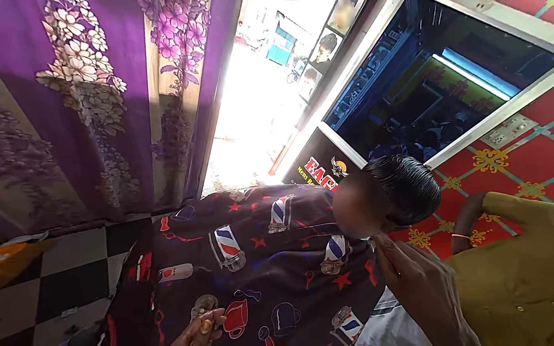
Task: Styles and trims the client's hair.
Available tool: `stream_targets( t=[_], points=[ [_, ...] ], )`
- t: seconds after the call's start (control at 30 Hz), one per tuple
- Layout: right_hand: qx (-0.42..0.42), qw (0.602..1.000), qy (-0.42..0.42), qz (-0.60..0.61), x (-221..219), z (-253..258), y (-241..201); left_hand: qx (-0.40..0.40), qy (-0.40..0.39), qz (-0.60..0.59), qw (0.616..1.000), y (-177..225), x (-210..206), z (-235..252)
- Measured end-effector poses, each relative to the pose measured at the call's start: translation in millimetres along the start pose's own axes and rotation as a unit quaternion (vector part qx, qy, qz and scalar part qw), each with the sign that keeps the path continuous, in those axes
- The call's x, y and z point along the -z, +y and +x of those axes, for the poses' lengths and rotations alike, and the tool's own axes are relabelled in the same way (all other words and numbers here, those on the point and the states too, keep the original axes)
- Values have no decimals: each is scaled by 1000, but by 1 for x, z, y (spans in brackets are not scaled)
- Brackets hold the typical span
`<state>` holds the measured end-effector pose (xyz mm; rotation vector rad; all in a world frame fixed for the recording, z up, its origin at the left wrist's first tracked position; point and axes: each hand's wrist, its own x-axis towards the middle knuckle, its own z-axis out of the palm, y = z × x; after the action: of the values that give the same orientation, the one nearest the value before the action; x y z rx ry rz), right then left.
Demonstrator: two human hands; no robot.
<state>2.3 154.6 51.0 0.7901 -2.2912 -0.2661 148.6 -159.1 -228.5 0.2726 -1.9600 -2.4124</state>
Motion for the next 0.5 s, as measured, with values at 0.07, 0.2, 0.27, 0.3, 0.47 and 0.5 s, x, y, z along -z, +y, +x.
stream_targets(
  t=[0.07,0.2,0.27,0.3,0.47,0.5],
  points=[
    [-14,999,-15,46,19,15,-11,9,-2,-3,1000,-2,3,0],
    [-140,988,8,66,68,72,-5,23,-4,9,1000,-1,10,0],
    [-248,965,-29,85,78,102,22,29,-4,1,1000,-3,13,1],
    [-287,953,-39,91,77,113,37,32,-5,-6,999,-4,14,1],
    [-296,949,-84,73,81,122,21,53,-10,-24,998,-10,25,3],
    [-280,954,-99,54,82,120,3,58,-7,-26,998,-12,27,3]
  ],
)
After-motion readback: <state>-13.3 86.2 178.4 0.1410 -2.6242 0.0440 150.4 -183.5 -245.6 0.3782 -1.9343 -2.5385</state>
